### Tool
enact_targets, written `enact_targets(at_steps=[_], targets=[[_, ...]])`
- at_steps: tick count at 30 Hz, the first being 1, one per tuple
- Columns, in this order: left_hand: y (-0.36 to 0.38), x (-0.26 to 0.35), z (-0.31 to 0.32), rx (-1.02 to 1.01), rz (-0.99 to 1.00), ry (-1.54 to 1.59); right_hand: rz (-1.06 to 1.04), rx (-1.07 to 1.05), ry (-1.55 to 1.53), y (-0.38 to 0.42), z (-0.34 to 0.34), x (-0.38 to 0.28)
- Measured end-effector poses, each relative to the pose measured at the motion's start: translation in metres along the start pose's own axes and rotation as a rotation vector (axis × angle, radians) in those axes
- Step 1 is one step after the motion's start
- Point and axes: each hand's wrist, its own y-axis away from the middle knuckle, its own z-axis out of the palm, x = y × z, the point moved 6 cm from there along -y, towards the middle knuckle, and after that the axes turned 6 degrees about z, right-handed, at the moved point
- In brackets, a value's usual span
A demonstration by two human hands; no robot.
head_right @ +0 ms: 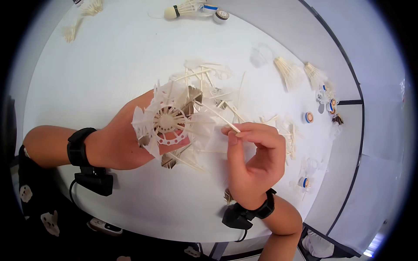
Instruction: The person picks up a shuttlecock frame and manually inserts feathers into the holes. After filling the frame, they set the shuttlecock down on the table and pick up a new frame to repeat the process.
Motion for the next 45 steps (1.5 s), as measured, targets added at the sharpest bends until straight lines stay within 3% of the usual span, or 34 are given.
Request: enact_targets(at_steps=[6,13,18,25,28,33,38,39,45], targets=[[0.000,-0.008,0.004,0.001,-0.030,0.141,0.025,0.064,-0.007,0.002,-0.003,-0.002],[0.002,-0.002,0.000,-0.001,0.034,-0.025,-0.157,0.082,0.189,0.004,-0.007,-0.005],[0.003,-0.004,-0.001,0.014,0.091,-0.117,-0.157,0.040,0.144,0.006,-0.007,-0.009],[0.003,-0.004,-0.001,-0.062,0.002,-0.113,-0.126,0.060,0.012,0.008,-0.004,-0.011],[-0.001,-0.002,0.001,-0.236,-0.079,-0.204,-0.269,0.061,0.064,0.009,-0.010,-0.015],[0.000,-0.004,0.001,-0.100,-0.121,-0.022,-0.548,-0.019,0.321,0.011,-0.017,-0.031],[0.001,-0.008,0.004,-0.160,-0.098,-0.055,-0.616,-0.231,0.091,0.022,-0.016,-0.045],[0.003,-0.011,0.004,-0.147,-0.204,-0.034,-0.630,-0.258,0.040,0.024,-0.013,-0.046],[-0.006,0.003,-0.007,-0.020,0.098,-0.287,-0.617,-0.271,-0.011,0.025,-0.008,-0.051]])
